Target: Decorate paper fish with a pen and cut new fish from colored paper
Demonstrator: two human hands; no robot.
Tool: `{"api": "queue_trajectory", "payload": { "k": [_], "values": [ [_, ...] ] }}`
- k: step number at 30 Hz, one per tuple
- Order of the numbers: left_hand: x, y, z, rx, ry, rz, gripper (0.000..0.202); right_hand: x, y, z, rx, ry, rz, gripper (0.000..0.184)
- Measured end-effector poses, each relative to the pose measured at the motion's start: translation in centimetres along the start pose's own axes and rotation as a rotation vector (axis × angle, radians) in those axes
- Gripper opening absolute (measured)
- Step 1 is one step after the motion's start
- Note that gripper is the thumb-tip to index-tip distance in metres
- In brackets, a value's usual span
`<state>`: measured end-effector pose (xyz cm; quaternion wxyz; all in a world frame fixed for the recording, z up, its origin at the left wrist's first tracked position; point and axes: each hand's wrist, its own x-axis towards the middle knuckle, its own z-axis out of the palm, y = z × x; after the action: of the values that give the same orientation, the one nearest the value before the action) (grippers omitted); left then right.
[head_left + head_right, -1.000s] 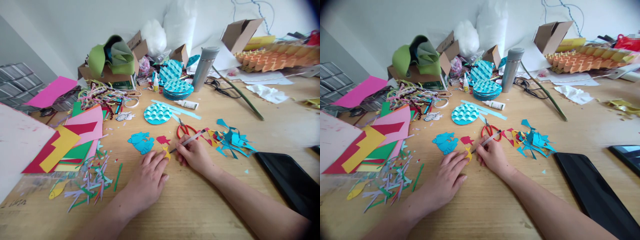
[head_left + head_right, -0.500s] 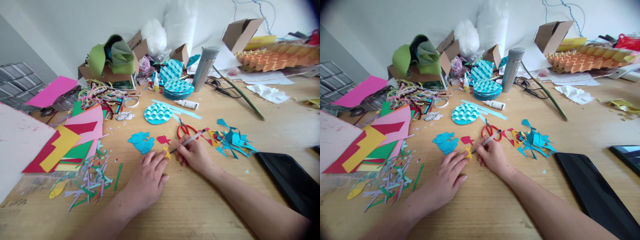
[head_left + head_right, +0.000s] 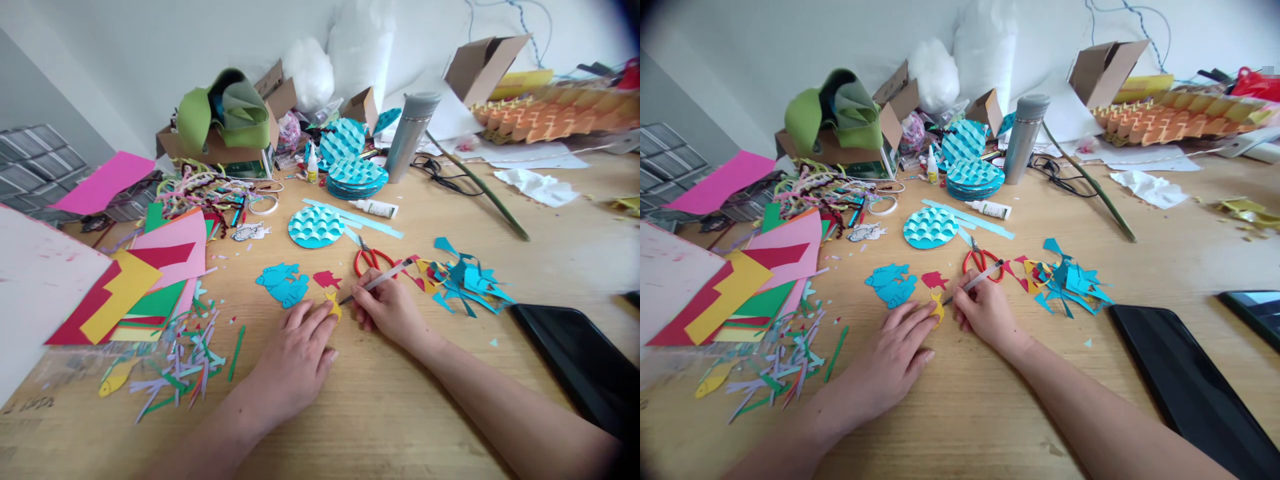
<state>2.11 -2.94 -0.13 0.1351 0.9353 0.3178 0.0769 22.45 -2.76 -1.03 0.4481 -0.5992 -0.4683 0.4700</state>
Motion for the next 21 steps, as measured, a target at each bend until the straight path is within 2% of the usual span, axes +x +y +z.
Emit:
{"api": "queue_trajectory", "payload": {
  "k": [21],
  "values": [
    [0.03, 0.04, 0.0, 0.007, -0.007, -0.003, 0.044, 0.01, -0.05, 0.02, -0.022, 0.004, 0.006, 0.015]
  ]
}}
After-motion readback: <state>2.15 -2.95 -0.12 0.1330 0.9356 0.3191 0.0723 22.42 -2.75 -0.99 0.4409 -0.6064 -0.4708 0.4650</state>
